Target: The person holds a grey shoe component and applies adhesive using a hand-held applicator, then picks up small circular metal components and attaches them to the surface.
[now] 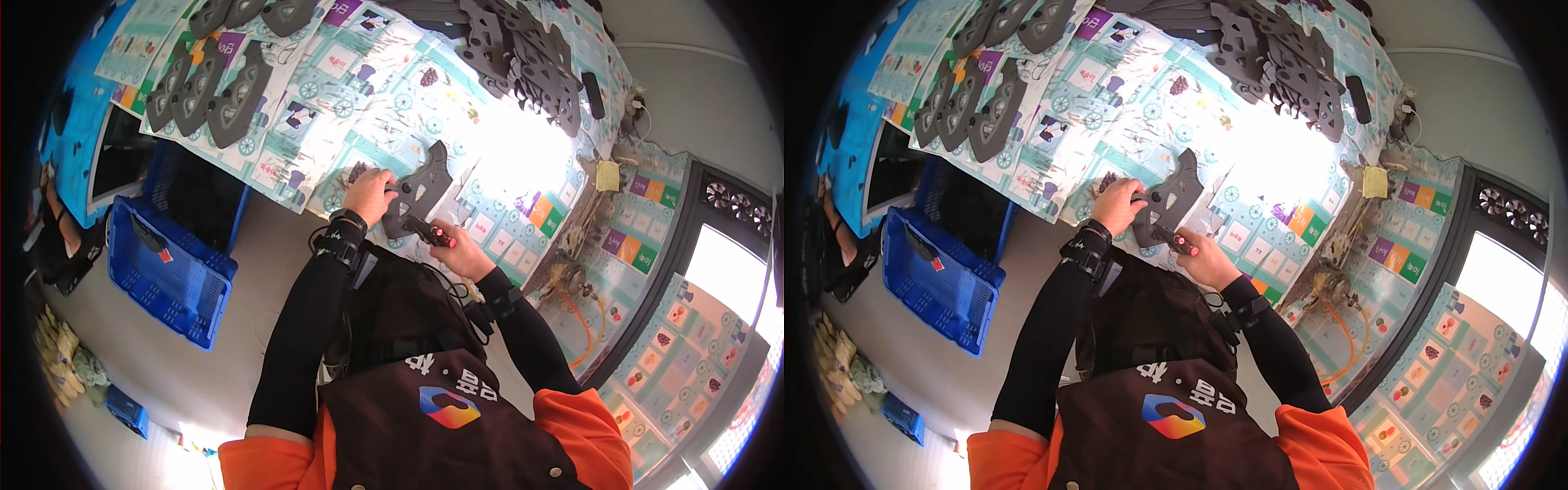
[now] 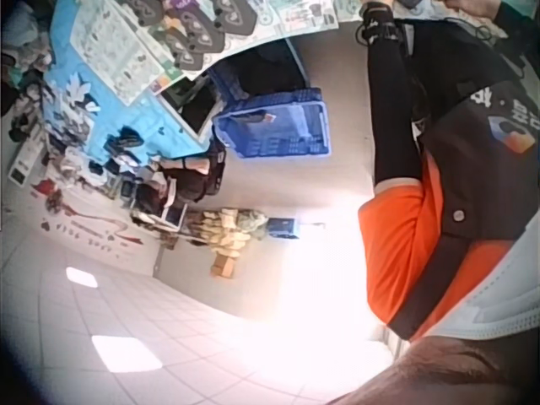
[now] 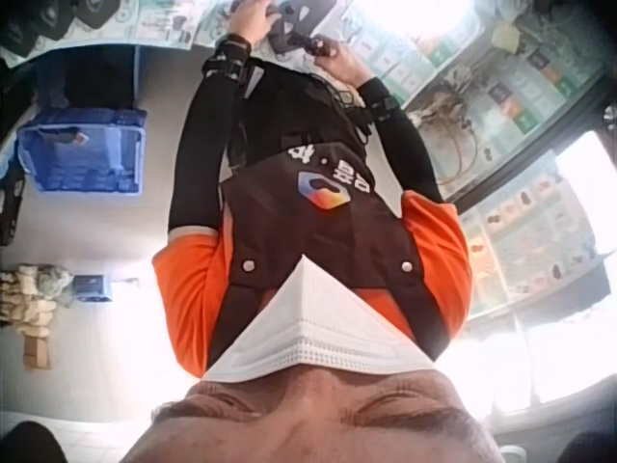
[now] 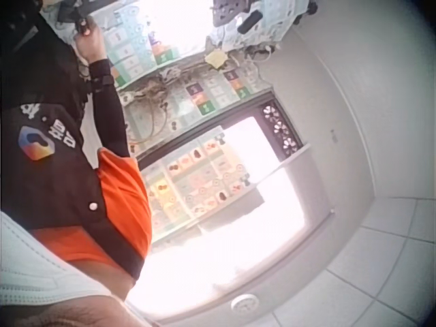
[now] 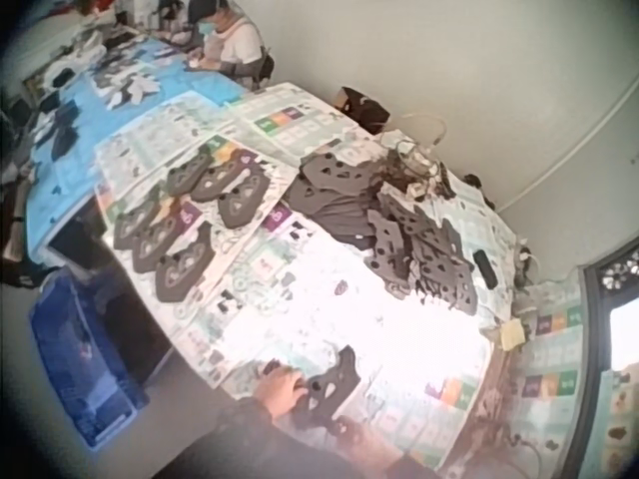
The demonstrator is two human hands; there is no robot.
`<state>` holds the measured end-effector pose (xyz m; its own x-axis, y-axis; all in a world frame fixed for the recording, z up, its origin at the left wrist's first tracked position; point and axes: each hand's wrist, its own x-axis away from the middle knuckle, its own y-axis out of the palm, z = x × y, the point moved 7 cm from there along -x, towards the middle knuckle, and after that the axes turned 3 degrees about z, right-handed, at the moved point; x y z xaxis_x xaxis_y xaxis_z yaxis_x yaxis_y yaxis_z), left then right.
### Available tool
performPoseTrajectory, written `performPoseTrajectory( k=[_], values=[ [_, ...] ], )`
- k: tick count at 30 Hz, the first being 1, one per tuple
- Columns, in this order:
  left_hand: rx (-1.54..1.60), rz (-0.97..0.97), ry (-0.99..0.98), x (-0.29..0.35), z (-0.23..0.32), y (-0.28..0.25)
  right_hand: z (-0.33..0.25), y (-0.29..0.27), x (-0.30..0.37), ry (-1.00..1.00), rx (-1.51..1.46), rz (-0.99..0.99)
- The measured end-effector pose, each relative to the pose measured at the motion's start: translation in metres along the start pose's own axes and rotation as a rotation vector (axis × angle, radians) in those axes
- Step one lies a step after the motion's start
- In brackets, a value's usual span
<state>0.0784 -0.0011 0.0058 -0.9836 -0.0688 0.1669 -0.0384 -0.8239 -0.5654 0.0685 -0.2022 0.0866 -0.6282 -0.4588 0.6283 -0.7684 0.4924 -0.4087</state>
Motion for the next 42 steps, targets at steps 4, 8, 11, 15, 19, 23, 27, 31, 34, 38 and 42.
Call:
performPoseTrajectory(
  k=[4, 8, 11, 15, 19, 23, 27, 31, 34, 38, 42],
  values=[
    [0.0, -0.005, -0.001, -0.001, -0.002, 0.001, 0.0, 0.0, 0.0, -0.035, 0.0, 0.027],
    [0.008, 0.003, 0.019, 0.0, -0.002, 0.001, 0.005, 0.0, -0.001, 0.018, -0.014, 0.005],
    [0.014, -0.001, 0.012, -0.001, 0.0, 0.001, 0.01, -0.003, 0.0, 0.043, -0.058, 0.017],
    [0.022, -0.004, 0.021, -0.001, -0.001, 0.0, 0.017, -0.006, 0.001, 0.12, -0.127, 0.029],
    [0.026, -0.01, 0.015, -0.002, -0.001, 0.001, 0.027, -0.011, 0.0, 0.113, -0.166, 0.096],
    [0.03, -0.019, 0.004, -0.002, -0.001, 0.001, 0.032, -0.014, -0.003, 0.143, -0.145, 0.079],
    [0.02, -0.02, 0.005, -0.002, -0.002, 0.002, 0.036, -0.019, -0.003, 0.172, -0.126, 0.104],
    [0.022, -0.012, 0.017, -0.003, -0.001, 0.002, 0.046, -0.024, -0.005, 0.194, -0.183, 0.127],
    [0.011, -0.012, 0.024, -0.003, -0.001, 0.002, 0.048, -0.025, -0.008, 0.189, -0.22, 0.114],
    [0.017, -0.009, 0.018, -0.002, -0.003, 0.003, 0.042, -0.032, -0.007, 0.183, -0.234, 0.153],
    [0.02, -0.007, -0.002, -0.003, -0.002, 0.003, 0.043, -0.037, -0.008, 0.177, -0.245, 0.194]
  ],
)
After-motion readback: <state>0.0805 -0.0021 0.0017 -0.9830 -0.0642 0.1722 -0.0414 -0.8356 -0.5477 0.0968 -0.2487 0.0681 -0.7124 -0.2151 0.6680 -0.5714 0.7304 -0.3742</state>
